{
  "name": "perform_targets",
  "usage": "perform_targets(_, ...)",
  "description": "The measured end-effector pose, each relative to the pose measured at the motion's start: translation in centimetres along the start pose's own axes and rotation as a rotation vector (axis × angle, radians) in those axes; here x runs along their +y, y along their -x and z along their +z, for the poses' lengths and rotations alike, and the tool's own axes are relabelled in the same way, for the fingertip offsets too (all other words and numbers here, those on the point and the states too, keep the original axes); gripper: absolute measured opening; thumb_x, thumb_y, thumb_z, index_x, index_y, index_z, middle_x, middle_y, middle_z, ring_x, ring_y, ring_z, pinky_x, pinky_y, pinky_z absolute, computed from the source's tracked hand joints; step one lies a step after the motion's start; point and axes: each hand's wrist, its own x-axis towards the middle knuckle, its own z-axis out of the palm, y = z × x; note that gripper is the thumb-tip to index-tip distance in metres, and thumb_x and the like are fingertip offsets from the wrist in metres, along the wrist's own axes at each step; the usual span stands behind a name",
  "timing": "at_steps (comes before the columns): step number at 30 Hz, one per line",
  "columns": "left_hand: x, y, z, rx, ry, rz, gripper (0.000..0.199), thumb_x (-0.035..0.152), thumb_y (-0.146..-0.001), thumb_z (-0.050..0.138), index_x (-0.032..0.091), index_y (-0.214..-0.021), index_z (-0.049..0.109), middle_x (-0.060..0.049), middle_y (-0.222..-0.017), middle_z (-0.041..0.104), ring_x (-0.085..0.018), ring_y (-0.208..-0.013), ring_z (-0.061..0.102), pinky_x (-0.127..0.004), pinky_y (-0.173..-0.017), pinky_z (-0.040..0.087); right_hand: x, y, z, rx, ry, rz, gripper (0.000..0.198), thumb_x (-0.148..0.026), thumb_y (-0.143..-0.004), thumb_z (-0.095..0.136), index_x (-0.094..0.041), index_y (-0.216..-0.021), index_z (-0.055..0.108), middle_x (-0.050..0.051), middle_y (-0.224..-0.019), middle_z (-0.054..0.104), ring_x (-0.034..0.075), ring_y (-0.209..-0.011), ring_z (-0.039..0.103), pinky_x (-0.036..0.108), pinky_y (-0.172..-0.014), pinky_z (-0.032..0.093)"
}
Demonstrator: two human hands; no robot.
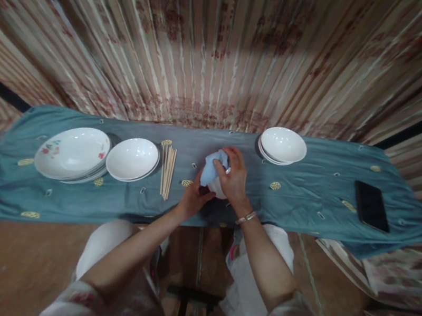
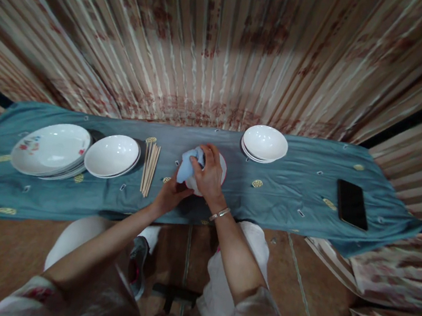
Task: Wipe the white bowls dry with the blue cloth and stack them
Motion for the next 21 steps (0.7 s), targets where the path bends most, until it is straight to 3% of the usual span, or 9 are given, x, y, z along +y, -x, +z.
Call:
perform_targets(5,0.4,0.3,0.3,-0.092,0.114,-0.020,0.102,0.029,-0.072,0.083,0.022,-0.161,0.033,-0.011,-0.126,0.075,-0.026,-0.109,0.072,-0.046,-0.107,0.053,1.6,-1.4,-0.4,0.035,0.069,0.020,0.038,-0.041,-0.101,0.052,-0.017,-0.127,0.067,0.017,-0.138,0.062,0.029,-0.128,0.060,0.049,-0.115,0.048)
perform_targets(12,0.3,0.3,0.0,-0.075,0.083,0.001,0.104,0.029,-0.072,0.085,0.020,-0.161,0.033,-0.016,-0.142,0.066,-0.030,-0.127,0.065,-0.049,-0.114,0.049,3.6,-2.0,-0.7,0.074,0.141,0.021,0.039,-0.041,-0.102,0.051,-0.015,-0.123,0.070,0.020,-0.127,0.069,0.031,-0.118,0.064,0.050,-0.109,0.051)
perform_targets(17,0.5,0.4,0.1,-0.093,0.096,-0.026,0.108,0.032,-0.072,0.084,0.017,-0.163,0.027,-0.016,-0.137,0.069,-0.030,-0.123,0.067,-0.050,-0.113,0.049,5.0,-1.8,-1.5,0.020,0.191,0.059,0.038,-0.039,-0.102,0.050,-0.016,-0.125,0.069,0.020,-0.127,0.069,0.032,-0.119,0.065,0.050,-0.107,0.052)
perform_targets(21,0.6,0.4,0.1,-0.087,0.093,-0.014,0.106,0.031,-0.071,0.085,0.020,-0.161,0.032,-0.013,-0.136,0.070,-0.029,-0.123,0.067,-0.050,-0.111,0.050,6.2,-1.3,-2.1,0.029,0.210,0.064,0.035,-0.032,-0.099,0.051,-0.018,-0.124,0.070,0.021,-0.126,0.070,0.034,-0.117,0.066,0.054,-0.105,0.052)
